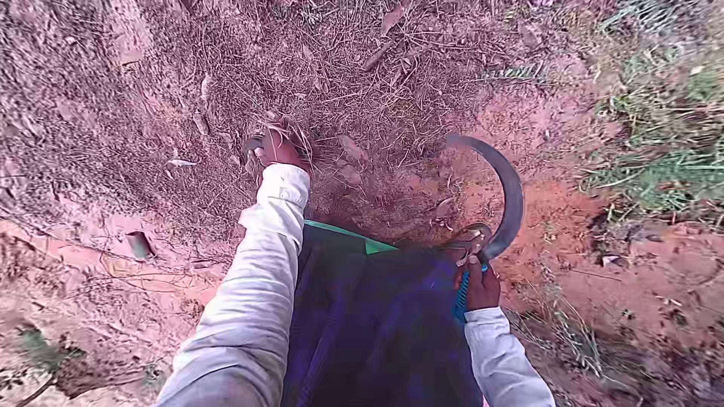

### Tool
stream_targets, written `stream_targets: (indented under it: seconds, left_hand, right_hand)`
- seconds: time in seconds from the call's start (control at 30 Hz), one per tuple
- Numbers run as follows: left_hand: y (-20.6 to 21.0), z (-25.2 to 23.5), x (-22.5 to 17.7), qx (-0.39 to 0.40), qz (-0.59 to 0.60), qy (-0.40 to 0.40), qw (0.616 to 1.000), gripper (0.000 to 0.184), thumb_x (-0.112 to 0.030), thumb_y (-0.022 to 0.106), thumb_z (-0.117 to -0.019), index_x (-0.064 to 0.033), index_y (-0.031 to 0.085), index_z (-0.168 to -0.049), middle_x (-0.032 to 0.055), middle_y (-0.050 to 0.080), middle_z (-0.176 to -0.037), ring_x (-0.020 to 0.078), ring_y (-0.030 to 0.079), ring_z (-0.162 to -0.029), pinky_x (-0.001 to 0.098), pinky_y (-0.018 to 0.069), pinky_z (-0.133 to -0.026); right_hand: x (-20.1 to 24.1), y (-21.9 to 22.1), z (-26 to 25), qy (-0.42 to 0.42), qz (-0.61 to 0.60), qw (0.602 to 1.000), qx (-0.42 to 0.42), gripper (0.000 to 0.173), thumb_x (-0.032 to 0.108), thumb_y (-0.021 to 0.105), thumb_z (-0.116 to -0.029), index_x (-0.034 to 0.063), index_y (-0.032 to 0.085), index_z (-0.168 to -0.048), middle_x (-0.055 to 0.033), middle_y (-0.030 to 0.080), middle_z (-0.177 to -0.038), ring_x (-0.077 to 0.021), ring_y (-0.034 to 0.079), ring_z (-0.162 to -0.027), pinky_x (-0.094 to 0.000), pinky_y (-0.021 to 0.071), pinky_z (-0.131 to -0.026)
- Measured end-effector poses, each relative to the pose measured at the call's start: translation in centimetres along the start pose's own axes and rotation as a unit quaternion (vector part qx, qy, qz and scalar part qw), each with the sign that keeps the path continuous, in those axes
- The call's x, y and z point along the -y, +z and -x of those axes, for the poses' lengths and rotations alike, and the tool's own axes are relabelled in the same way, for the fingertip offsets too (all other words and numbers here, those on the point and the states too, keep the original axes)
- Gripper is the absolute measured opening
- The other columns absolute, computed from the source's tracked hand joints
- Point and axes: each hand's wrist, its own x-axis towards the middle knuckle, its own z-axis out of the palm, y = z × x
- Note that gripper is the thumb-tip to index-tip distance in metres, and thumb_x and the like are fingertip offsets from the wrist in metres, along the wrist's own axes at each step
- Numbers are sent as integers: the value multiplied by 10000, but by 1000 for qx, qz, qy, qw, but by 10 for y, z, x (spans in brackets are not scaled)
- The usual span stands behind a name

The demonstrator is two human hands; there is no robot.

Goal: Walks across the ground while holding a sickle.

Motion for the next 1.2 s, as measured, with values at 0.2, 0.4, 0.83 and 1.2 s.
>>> stream_targets:
  seconds: [0.2, 0.4, 0.83, 1.2]
  left_hand:
    - [47, 20, -34, -19, -90, 34, 995, 376, -221, 428, -1099, 14, 553, -1365, 180, 605, -1275, 231, 596, -1128, 449, 502, -966]
    - [-11, 55, 35, -51, 2, 11, 999, 422, -202, 390, -1113, -59, 388, -1511, 138, 535, -1394, 198, 571, -1215, 412, 515, -1008]
    - [-36, 181, 63, -21, -9, -93, 995, 483, -238, 219, -1159, 28, 327, -1547, 255, 415, -1543, 310, 482, -1372, 500, 428, -1108]
    - [-30, 134, 65, 8, 18, -56, 998, 370, -218, 334, -1140, -10, 479, -1410, 141, 586, -1229, 169, 594, -1061, 375, 510, -920]
  right_hand:
    - [56, 15, -54, -35, 204, 960, 191, 371, 253, 491, -1056, -90, 575, -1170, -84, 594, -697, -161, 613, -576, -303, 543, -601]
    - [122, 25, -120, -187, 546, 792, 198, 516, 352, 645, -1015, -54, 551, -1320, -331, 653, -1196, -533, 661, -1066, -680, 506, -834]
    - [146, -56, -62, -84, 468, 855, 207, 644, 411, 490, -1084, -100, 402, -1467, -353, 624, -1262, -503, 608, -1214, -623, 439, -1030]
    - [115, -104, -92, -16, 276, 952, -133, 627, 370, 465, -1095, -131, 383, -1463, -337, 640, -1154, -404, 662, -1050, -512, 484, -975]
